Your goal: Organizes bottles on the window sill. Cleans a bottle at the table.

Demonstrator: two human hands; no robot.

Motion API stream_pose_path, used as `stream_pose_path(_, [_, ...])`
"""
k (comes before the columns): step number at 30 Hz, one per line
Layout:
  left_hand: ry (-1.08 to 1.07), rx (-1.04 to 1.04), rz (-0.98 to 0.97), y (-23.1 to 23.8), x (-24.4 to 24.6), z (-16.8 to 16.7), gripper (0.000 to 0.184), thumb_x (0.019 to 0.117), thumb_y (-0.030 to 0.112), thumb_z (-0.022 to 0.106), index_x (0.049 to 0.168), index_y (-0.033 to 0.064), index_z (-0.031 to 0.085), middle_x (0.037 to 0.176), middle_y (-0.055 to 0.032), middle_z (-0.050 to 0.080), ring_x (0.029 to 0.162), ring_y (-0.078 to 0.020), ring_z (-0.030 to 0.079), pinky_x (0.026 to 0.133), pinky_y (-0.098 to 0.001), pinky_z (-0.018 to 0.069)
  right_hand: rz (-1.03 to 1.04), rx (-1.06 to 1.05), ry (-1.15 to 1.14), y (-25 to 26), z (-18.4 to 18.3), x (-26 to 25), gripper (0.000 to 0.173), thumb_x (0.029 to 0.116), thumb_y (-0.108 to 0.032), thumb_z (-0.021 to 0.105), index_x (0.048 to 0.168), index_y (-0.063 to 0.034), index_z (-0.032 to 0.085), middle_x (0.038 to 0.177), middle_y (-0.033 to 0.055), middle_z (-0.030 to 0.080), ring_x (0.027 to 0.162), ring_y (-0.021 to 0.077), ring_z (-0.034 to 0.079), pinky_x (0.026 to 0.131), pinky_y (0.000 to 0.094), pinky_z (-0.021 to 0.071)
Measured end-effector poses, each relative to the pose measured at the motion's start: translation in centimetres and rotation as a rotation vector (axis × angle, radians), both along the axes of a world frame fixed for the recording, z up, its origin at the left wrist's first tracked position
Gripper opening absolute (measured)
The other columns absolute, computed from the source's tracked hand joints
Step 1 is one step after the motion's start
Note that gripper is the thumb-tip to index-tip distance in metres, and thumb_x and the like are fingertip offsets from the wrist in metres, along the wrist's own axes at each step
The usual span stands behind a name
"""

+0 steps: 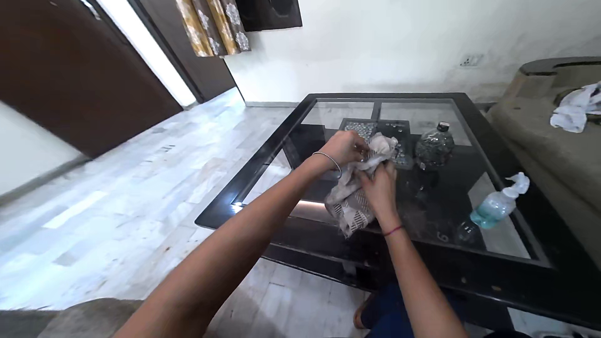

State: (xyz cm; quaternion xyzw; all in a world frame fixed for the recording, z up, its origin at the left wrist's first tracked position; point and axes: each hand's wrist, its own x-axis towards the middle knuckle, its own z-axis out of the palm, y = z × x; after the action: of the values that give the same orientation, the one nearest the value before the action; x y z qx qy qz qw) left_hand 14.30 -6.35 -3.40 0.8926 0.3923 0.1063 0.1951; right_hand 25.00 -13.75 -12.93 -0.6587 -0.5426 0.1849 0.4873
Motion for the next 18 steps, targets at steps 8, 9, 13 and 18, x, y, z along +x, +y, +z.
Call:
stream_pose_path(8, [-0.105, -0.074, 0.106, -0.3, -0.8, -0.6, 0.030, 0.0939, -0.001, 0.069, 0.124, -0.0048, 0.068, 0.117, -0.0204, 0.071, 0.103, -0.0270, 0.071, 0.097, -0.0426, 0.0537, -0.086, 0.164, 0.068, 3.3, -1.8, -2.2, 0.072, 0.0774, -0.012, 0.085, 0.133, 0.0180, 0.051, 0.131, 0.0374, 0.057, 0.125, 0.0507, 0.054, 0.108, 0.0617, 0.0374])
stream_pose_path(9, [-0.126, -0.084, 0.108, -0.2, -0.8, -0.8, 0.029, 0.0935, 0.000, 0.070, 0.122, -0.0048, 0.068, 0.116, -0.0203, 0.071, 0.102, -0.0264, 0.071, 0.096, -0.0419, 0.0542, -0.086, 0.158, 0.068, 3.5, -2.1, -2.1, 0.066, 0.0780, -0.013, 0.085, 0.128, 0.0178, 0.055, 0.124, 0.0358, 0.061, 0.121, 0.0502, 0.057, 0.107, 0.0615, 0.0390])
stream_pose_path(13, [-0.223, -0.058, 0.068, 0.0, -1.3, -2.0, 0.027, 0.0899, 0.003, 0.076, 0.116, -0.0036, 0.071, 0.109, -0.0169, 0.073, 0.093, -0.0209, 0.072, 0.089, -0.0368, 0.0569, -0.105, 0.151, 0.103, 3.7, -3.7, -2.3, 0.054, 0.0750, -0.016, 0.087, 0.112, 0.0151, 0.064, 0.115, 0.0325, 0.065, 0.118, 0.0489, 0.058, 0.106, 0.0588, 0.0412])
stream_pose_path(18, [-0.307, -0.061, 0.074, 0.0, -1.5, -2.6, 0.025, 0.0899, 0.002, 0.076, 0.114, -0.0039, 0.072, 0.109, -0.0154, 0.073, 0.087, -0.0137, 0.071, 0.083, -0.0292, 0.0581, -0.174, 0.141, 0.056, 3.4, -6.2, -3.0, 0.070, 0.0715, -0.020, 0.089, 0.123, 0.0167, 0.059, 0.124, 0.0347, 0.062, 0.122, 0.0512, 0.055, 0.107, 0.0599, 0.0400])
